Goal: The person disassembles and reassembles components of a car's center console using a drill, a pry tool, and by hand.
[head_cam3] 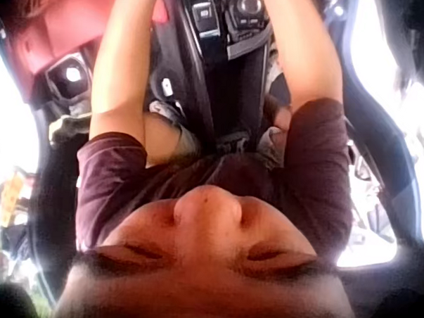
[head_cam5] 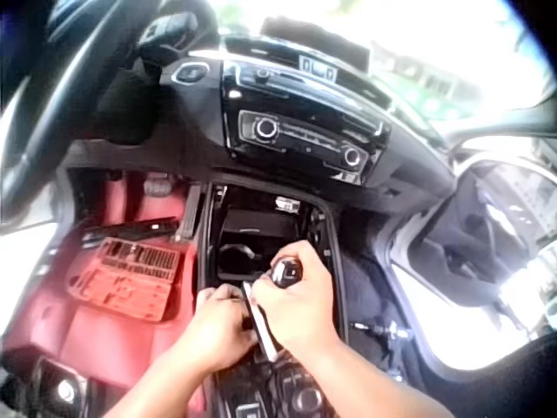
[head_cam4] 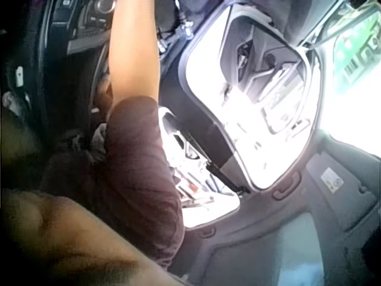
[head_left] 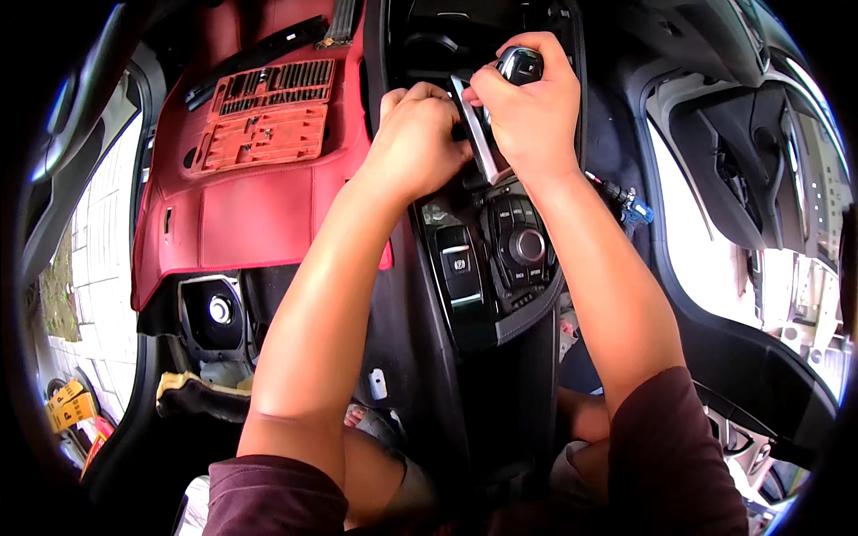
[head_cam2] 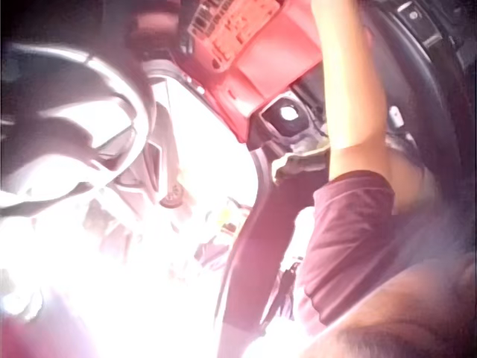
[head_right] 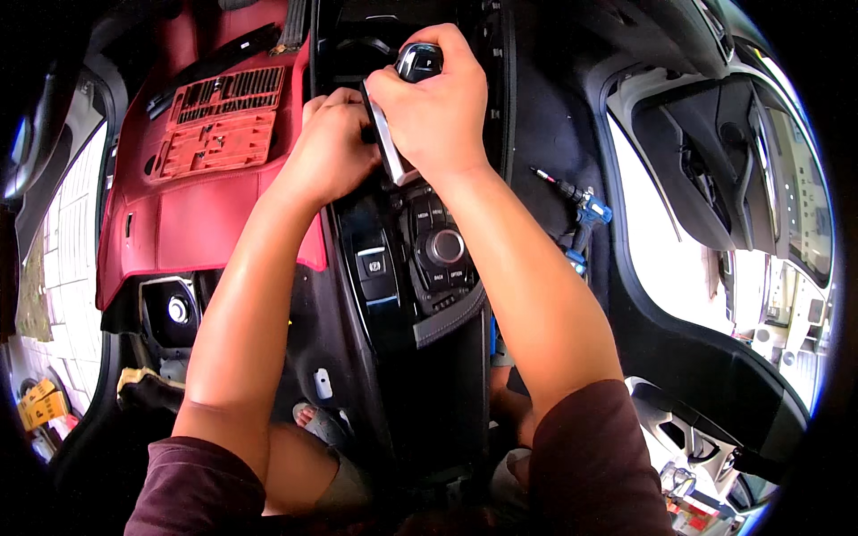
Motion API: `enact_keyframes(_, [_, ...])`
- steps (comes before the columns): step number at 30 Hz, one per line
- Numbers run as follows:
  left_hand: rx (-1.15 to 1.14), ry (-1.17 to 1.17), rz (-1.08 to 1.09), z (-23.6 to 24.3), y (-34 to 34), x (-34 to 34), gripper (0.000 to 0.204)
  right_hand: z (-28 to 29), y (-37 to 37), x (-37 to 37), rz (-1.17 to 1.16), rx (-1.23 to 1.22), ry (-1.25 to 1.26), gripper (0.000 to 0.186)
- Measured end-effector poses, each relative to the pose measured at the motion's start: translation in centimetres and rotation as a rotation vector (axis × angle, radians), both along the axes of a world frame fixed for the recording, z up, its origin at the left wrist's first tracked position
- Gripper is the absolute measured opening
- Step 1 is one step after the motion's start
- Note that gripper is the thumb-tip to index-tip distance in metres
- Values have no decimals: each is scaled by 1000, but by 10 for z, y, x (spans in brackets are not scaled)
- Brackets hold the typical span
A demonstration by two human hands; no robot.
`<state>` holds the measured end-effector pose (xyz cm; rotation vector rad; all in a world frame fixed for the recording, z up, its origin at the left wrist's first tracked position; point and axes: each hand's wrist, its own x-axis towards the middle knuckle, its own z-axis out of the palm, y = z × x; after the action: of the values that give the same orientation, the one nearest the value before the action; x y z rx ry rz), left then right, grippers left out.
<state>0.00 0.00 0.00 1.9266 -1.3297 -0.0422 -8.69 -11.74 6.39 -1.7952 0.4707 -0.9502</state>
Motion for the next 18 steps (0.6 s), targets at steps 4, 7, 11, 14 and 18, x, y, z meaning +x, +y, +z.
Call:
enact_keyframes(4, [-44, 24, 57, 4, 2, -10, 25, -4, 3, -1, -22, 15, -62, 26])
enact_keyframes(7, [-21, 24, 76, 4, 4, -14, 25, -5, 3, -3, -50, -2, -10, 26])
enact_keyframes(11, [-3, 12, 100, -2, 3, -16, 21, -4, 5, -2, -84, -23, 5, 26])
enact_keyframes(14, [37, -11, 118, -6, -7, -14, 16, -4, -3, -1, -109, -83, 38, 27])
enact_keyframes(18, [-42, -22, 115, -4, 0, -19, 18, -3, 1, -3, -57, -41, -1, 26])
